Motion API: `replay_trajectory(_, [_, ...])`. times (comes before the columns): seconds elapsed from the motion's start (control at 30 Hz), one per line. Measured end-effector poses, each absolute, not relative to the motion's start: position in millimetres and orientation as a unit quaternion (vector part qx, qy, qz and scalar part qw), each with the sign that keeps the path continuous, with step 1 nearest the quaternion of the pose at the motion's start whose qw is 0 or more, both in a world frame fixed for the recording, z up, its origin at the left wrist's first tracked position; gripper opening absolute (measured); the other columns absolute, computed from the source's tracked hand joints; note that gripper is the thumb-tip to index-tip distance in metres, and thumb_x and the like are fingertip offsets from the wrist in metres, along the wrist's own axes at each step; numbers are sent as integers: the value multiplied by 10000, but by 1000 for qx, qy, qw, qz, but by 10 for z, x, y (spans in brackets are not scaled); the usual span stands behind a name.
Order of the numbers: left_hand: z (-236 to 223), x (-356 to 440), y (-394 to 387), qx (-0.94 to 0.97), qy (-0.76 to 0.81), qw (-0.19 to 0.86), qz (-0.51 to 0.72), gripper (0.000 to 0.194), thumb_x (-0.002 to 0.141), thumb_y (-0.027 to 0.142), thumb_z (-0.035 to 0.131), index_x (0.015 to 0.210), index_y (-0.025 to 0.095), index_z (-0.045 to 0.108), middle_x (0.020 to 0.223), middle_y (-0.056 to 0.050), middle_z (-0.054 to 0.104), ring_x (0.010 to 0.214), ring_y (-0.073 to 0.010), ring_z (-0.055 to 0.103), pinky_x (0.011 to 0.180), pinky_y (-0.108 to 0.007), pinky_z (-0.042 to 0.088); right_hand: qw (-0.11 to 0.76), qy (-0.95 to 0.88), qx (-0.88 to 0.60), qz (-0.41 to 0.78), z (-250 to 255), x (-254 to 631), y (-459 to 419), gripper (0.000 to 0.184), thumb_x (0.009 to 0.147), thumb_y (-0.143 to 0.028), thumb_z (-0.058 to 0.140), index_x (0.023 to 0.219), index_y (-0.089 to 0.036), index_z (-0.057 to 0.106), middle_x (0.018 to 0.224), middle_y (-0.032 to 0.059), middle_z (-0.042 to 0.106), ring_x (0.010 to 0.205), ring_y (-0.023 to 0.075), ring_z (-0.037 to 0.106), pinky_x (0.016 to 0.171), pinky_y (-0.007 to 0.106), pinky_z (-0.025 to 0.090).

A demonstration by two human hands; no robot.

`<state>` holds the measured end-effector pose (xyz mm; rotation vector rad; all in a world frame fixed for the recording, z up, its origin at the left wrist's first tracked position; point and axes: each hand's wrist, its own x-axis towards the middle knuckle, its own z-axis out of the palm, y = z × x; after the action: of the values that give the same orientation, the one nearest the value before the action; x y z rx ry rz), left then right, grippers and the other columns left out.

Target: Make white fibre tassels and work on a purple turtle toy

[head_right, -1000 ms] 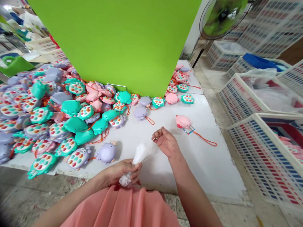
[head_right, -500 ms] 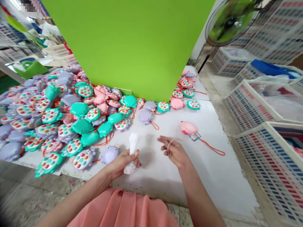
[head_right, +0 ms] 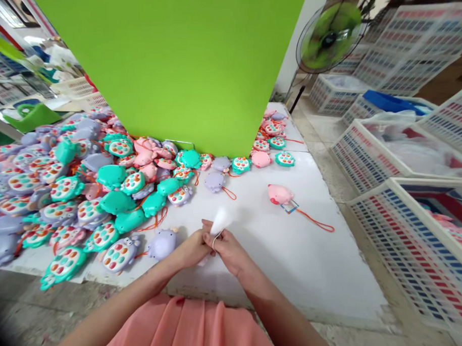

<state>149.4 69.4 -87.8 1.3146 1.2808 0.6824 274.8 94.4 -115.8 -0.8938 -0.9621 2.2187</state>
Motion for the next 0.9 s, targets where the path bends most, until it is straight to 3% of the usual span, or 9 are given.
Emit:
replay_trajectory(0.17, [-901, 1471, 729, 517, 532, 627, 237, 70, 603, 101, 516, 609, 123, 582, 528, 34, 502, 544, -108, 474, 517, -206, 354, 302, -363, -330, 817, -1107, 2748, 953, 428, 690, -422, 745, 1040, -189, 669, 1000, 79, 655, 968, 248, 565, 779, 334, 445])
replay_trajectory(0.33, [-833, 1394, 719, 499, 493, 666, 253, 346, 698, 258, 636, 1026, 148, 632, 897, -13, 632, 852, -167, 554, 737, -251, 430, 305, -350, -294, 835, -1021, 2769, 968, 389, 724, -524, 697, 865, -162, 690, 1112, 112, 625, 1085, 274, 532, 936, 406, 385])
replay_trajectory(0.4, [-794, 1359, 707, 486, 468, 691, 260, 382, 734, 349, 639, 1063, 155, 627, 1001, -32, 624, 959, -189, 538, 836, -281, 414, 313, -334, -278, 844, -1026, 2773, 968, 399, 749, -546, 667, 844, -159, 674, 1069, 120, 642, 1105, 271, 524, 950, 416, 373])
replay_trajectory(0.47, [-755, 1330, 697, 473, 440, 717, 262, 356, 765, 421, 616, 972, 134, 656, 966, -47, 629, 951, -191, 540, 871, -297, 397, 325, -318, -267, 850, -1045, 2774, 969, 372, 765, -538, 658, 788, -167, 643, 1020, 120, 660, 1149, 259, 497, 937, 395, 385])
replay_trajectory(0.53, [-724, 1303, 688, 462, 419, 734, 268, 361, 783, 460, 600, 875, 117, 664, 869, -50, 633, 888, -181, 550, 867, -304, 392, 328, -313, -265, 851, -1061, 2770, 967, 357, 778, -528, 651, 733, -177, 599, 1000, 115, 666, 1134, 246, 510, 809, 328, 451])
replay_trajectory(0.63, [-734, 1241, 673, 446, 398, 743, 302, 421, 756, 502, 632, 954, 131, 640, 868, -48, 630, 857, -175, 553, 837, -305, 399, 326, -302, -264, 856, -1059, 2751, 944, 365, 792, -535, 628, 716, -188, 547, 984, 97, 666, 896, 214, 612, 495, 217, 403])
replay_trajectory(0.7, [-810, 1185, 650, 410, 386, 762, 320, 544, 709, 592, 638, 1010, 138, 614, 881, -58, 629, 810, -176, 566, 756, -296, 426, 333, -281, -244, 866, -1035, 2726, 910, 362, 791, -535, 627, 719, -196, 521, 890, 66, 672, 666, 168, 604, 409, 201, 341])
replay_trajectory(0.8, [-1007, 1129, 578, 337, 351, 823, 292, 815, 598, 839, 476, 917, 102, 622, 744, -79, 624, 620, -164, 561, 569, -269, 421, 340, -240, -204, 886, -971, 2690, 862, 334, 806, -526, 613, 747, -214, 509, 723, 13, 646, 501, 140, 540, 416, 226, 381])
replay_trajectory(0.9, [-1170, 1168, 461, 328, 299, 866, 228, 964, 525, 937, 310, 779, 65, 633, 535, -61, 553, 469, -139, 497, 492, -262, 380, 374, -193, -194, 886, -900, 2689, 889, 287, 816, -489, 624, 770, -230, 509, 768, 15, 663, 712, 189, 616, 594, 294, 475])
